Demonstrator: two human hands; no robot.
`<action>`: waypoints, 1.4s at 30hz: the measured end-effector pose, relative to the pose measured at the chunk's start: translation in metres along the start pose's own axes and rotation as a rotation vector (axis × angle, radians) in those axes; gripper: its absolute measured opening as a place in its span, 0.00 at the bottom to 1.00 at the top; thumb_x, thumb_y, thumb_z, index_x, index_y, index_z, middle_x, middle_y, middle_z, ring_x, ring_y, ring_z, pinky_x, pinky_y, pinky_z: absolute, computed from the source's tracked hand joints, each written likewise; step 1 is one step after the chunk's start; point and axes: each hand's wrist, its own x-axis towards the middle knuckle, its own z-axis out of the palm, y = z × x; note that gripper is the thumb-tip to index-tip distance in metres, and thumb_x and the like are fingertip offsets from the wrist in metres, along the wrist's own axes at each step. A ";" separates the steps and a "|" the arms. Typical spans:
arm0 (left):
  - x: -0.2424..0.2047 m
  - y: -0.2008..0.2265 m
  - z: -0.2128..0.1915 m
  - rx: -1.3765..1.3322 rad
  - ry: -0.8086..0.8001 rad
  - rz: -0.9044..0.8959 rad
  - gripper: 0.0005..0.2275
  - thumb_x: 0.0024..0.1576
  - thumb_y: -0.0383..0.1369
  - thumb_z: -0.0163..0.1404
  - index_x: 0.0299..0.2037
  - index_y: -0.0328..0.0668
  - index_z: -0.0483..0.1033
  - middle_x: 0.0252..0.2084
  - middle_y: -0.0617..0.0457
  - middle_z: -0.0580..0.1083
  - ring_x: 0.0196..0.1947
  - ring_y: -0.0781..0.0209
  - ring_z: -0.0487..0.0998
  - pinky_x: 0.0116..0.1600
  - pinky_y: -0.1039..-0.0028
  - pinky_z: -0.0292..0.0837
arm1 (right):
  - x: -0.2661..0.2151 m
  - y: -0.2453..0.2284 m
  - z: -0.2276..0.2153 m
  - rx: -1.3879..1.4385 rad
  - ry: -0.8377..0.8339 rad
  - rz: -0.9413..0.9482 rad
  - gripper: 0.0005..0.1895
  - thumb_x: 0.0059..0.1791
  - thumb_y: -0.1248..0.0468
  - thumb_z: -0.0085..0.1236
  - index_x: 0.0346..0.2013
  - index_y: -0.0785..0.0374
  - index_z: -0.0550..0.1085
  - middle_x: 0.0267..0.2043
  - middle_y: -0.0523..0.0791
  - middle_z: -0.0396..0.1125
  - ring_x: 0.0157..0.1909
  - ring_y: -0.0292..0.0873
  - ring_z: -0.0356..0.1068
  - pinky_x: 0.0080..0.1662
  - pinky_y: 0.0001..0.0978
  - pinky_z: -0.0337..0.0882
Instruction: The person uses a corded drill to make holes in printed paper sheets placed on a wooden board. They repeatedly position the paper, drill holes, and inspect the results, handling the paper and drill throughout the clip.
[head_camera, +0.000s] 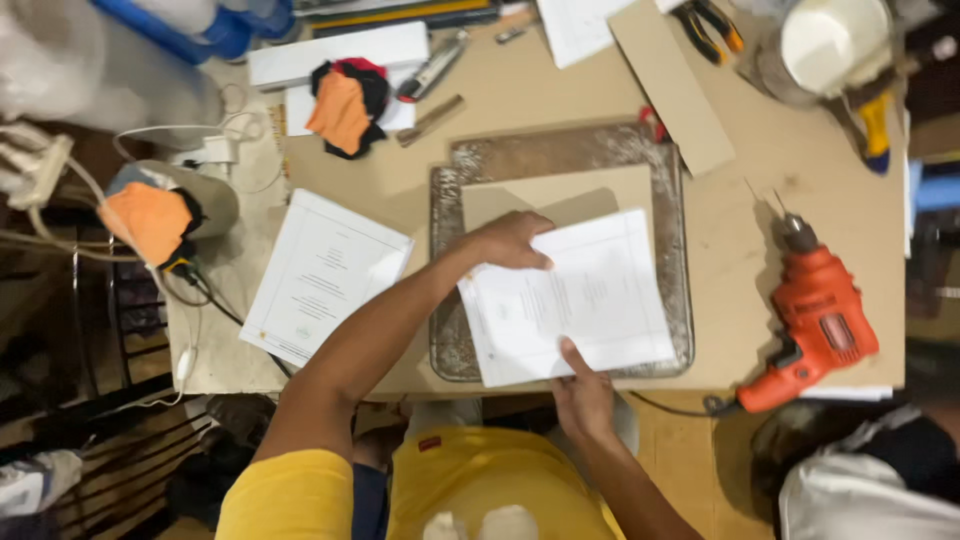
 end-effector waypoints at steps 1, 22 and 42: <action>0.009 -0.001 -0.004 0.002 -0.021 0.004 0.22 0.50 0.42 0.62 0.54 0.44 0.79 0.53 0.39 0.78 0.55 0.37 0.78 0.59 0.53 0.74 | -0.014 -0.011 0.016 0.013 0.017 0.003 0.18 0.49 0.65 0.71 0.46 0.76 0.75 0.43 0.53 0.73 0.47 0.44 0.71 0.58 0.45 0.65; 0.046 0.095 -0.084 0.453 -0.461 -0.436 0.39 0.51 0.51 0.57 0.74 0.56 0.58 0.76 0.61 0.58 0.75 0.59 0.58 0.74 0.68 0.51 | -0.050 -0.051 -0.022 -0.973 -0.415 -0.844 0.18 0.56 0.51 0.48 0.53 0.57 0.75 0.50 0.48 0.75 0.51 0.46 0.76 0.49 0.39 0.80; 0.098 0.050 -0.075 0.556 -0.567 -0.234 0.33 0.51 0.47 0.62 0.67 0.50 0.66 0.68 0.57 0.68 0.63 0.53 0.70 0.63 0.66 0.66 | -0.034 -0.027 -0.006 -1.292 -0.366 -1.467 0.13 0.55 0.63 0.57 0.53 0.63 0.78 0.56 0.51 0.73 0.57 0.52 0.73 0.57 0.43 0.75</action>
